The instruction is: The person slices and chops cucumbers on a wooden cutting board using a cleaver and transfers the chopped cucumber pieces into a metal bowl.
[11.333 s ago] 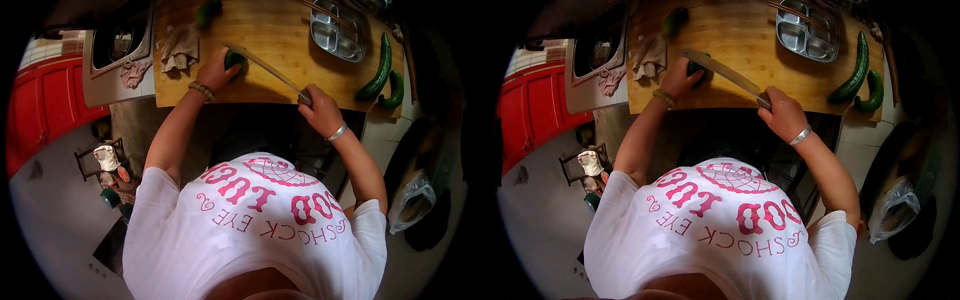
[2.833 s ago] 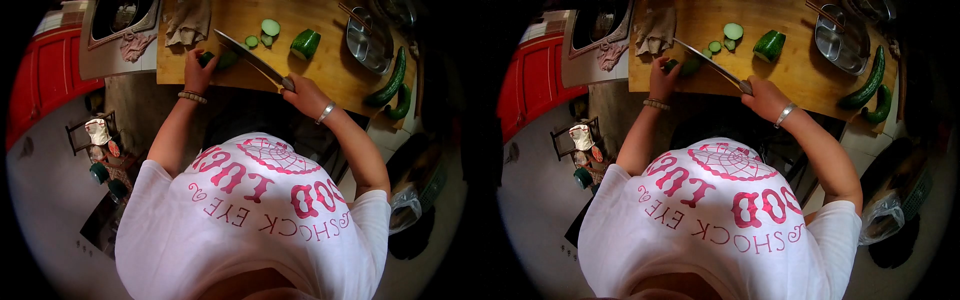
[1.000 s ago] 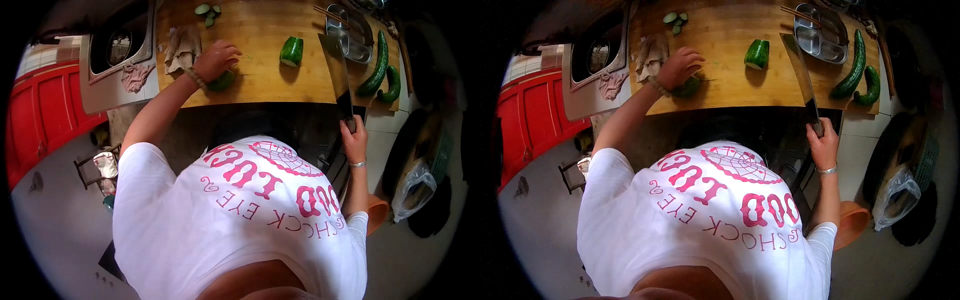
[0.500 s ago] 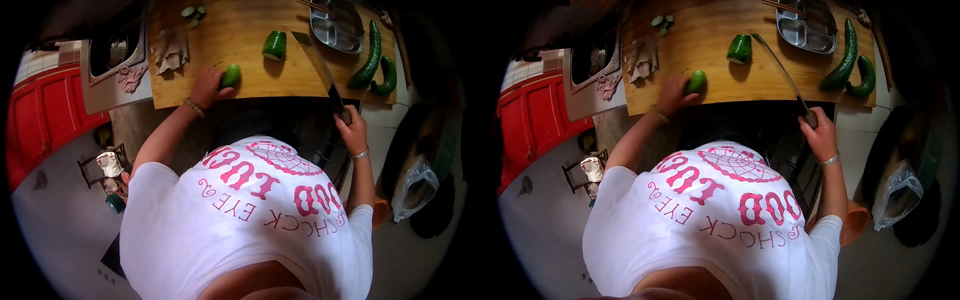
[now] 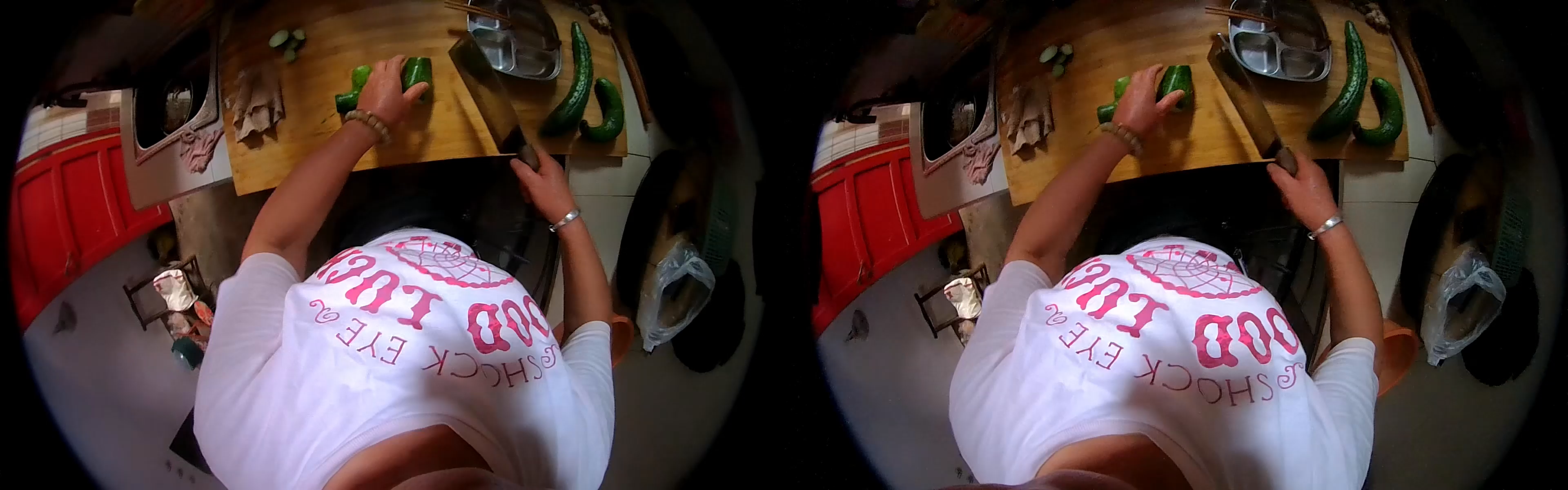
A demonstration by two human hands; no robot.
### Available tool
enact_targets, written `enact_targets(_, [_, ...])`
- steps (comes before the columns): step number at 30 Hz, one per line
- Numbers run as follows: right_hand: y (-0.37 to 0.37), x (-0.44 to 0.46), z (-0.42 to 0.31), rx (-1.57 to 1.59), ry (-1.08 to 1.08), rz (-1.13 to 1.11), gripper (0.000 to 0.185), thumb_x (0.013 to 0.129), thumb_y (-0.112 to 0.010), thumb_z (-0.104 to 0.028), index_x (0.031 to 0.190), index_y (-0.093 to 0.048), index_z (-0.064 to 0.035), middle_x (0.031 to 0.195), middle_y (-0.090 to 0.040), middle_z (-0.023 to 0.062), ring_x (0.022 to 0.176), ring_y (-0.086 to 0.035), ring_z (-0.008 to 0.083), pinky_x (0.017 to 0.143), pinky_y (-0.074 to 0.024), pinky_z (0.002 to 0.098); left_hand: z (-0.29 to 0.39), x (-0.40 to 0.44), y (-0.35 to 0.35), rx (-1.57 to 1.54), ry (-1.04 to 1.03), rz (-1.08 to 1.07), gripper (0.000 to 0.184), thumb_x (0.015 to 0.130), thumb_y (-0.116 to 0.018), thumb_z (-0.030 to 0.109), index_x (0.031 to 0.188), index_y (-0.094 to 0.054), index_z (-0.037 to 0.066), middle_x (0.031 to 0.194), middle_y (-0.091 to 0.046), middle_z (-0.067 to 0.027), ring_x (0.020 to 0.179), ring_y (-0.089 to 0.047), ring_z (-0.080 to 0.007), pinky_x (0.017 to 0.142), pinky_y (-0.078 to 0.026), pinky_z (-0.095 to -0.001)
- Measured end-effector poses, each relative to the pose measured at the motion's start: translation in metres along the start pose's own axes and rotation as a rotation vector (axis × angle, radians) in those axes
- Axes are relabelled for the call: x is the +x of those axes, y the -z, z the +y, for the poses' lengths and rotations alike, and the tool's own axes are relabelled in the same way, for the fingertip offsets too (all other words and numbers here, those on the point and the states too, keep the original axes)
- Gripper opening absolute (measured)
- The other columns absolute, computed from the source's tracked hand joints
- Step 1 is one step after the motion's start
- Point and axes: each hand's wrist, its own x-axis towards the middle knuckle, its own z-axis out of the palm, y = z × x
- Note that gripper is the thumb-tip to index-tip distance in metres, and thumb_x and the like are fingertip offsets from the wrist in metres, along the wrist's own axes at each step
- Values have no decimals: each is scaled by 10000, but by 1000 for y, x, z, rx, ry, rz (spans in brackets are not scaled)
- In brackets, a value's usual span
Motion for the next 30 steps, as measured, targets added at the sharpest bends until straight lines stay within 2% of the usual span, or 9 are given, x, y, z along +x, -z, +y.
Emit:
enact_targets(1, [-2, 3, -5, 58, -15, -11, 321, 882, -660, -250, 1069, -604, 5, 677, -589, 72, 534, -546, 150, 504, -451, 314, 3, 9, -2, -6, -12, 9, 723, 810, -748, 460, 1295, -493, -12, 1268, -532, -243, 1169, -528, -375, 966, -454, -427])
enact_targets(3, [-11, 7, -8, 68, -4, -10, 340, 880, -647, -234, 1106, -582, 12, 654, -585, 69, 492, -548, 146, 463, -442, 305, 7, 18, -9, -211, 370, -213, 778, 813, -742, 477, 1306, -461, -55, 1269, -518, -277, 1160, -544, -350, 956, -466, -415])
enact_targets(5, [-22, 10, -8, 84, 4, -18, 336, 874, -649, -225, 1092, -572, 19, 681, -606, 126, 542, -589, 217, 511, -464, 348, 5, 8, -20, -252, 355, -214, 826, 804, -739, 507, 1307, -441, -77, 1265, -512, -292, 1139, -558, -348, 948, -465, -426])
enact_targets(6, [-28, 12, -6, -20, 144, 22, 305, 864, -657, -215, 1019, -555, 28, 738, -614, 216, 649, -618, 354, 592, -478, 411, 7, 3, -26, -261, 357, -94, 831, 800, -740, 514, 1305, -442, -74, 1260, -517, -289, 1133, -558, -354, 949, -462, -428])
enact_targets(7, [-31, 13, -7, -18, 147, 18, 305, 864, -657, -215, 1019, -555, 28, 738, -614, 216, 649, -618, 354, 592, -478, 411, 6, 0, -30, -266, 359, 27, 835, 795, -741, 521, 1304, -443, -71, 1255, -522, -286, 1126, -559, -361, 949, -460, -430])
enact_targets(10, [-39, 3, -18, -179, 324, 43, 287, 867, -660, -201, 914, -494, 28, 788, -597, 277, 756, -584, 466, 649, -467, 456, 7, 0, -33, -286, 371, 41, 824, 801, -734, 523, 1304, -444, -62, 1246, -518, -285, 1124, -547, -381, 950, -452, -433])
enact_targets(17, [-32, -5, -37, -179, 183, -78, 288, 885, -643, -194, 928, -483, 42, 812, -603, 281, 770, -594, 465, 663, -471, 460, 9, -8, -31, -354, 301, 26, 651, 874, -702, 390, 1313, -460, -24, 1271, -503, -275, 1150, -516, -407, 964, -436, -439])
enact_targets(26, [-77, 65, -19, -173, 146, -120, 298, 890, -619, -221, 982, -504, 39, 821, -624, 264, 812, -611, 458, 722, -479, 470, 0, -13, -44, -311, 233, 119, 681, 869, -704, 401, 1340, -443, -17, 1202, -504, -276, 1116, -507, -426, 967, -430, -443])
enact_targets(30, [-72, 64, -15, -134, 163, -97, 297, 887, -622, -234, 971, -509, 28, 803, -623, 253, 786, -614, 445, 701, -481, 469, 0, -18, -46, -375, 216, 138, 691, 892, -664, 435, 1363, -424, -11, 1215, -491, -283, 1112, -504, -430, 958, -424, -451])
